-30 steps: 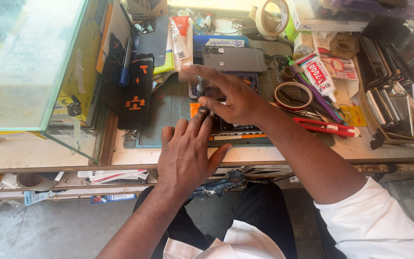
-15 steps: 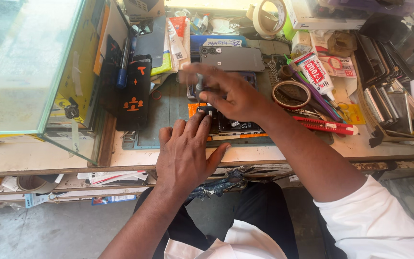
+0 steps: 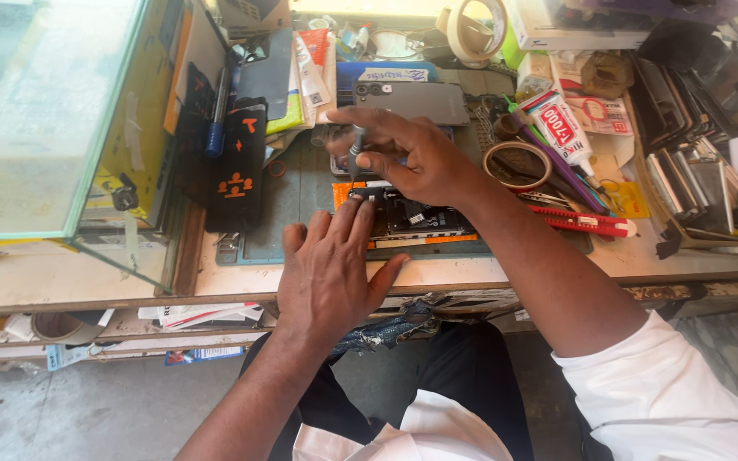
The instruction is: The person uses a screwdriver to remove screws from a disassembled smartphone placed on a workbench. The person then picks up a blue plastic pry tool and places it on the phone.
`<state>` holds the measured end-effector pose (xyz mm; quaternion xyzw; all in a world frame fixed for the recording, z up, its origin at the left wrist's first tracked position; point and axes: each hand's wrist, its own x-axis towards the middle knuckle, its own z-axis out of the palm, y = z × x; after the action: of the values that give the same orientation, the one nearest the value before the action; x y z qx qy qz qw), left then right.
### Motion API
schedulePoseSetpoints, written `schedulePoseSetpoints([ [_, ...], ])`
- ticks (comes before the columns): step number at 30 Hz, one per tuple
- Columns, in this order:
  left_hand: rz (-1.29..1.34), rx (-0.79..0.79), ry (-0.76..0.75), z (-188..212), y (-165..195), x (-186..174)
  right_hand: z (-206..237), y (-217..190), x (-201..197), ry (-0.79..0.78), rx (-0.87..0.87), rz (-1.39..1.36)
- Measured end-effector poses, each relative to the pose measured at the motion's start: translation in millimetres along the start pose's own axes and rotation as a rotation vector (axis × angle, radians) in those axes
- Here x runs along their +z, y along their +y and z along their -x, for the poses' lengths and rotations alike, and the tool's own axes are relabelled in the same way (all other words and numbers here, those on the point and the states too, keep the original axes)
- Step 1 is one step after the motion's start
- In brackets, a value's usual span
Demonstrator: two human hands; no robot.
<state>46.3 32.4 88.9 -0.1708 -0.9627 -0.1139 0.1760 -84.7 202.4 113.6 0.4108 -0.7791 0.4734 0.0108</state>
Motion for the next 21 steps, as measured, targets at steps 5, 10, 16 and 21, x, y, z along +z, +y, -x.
schedulePoseSetpoints([
  [5, -0.039, 0.023, -0.054, -5.1, 3.6, -3.1, -1.4, 0.8, 2.0, 0.034, -0.221, 0.002],
  [10, -0.035, 0.018, -0.13, -11.0, 5.8, -6.9, -0.1, 5.3, 4.4, -0.035, -0.103, 0.062],
  [16, -0.018, 0.029, -0.119, -13.3, 8.0, -11.3, 4.4, 25.4, 0.7, 0.036, -0.148, -0.047],
  [21, -0.033, 0.022, -0.102, -12.9, 9.9, -8.0, 10.9, 41.7, -39.5, 0.294, -0.108, 0.011],
])
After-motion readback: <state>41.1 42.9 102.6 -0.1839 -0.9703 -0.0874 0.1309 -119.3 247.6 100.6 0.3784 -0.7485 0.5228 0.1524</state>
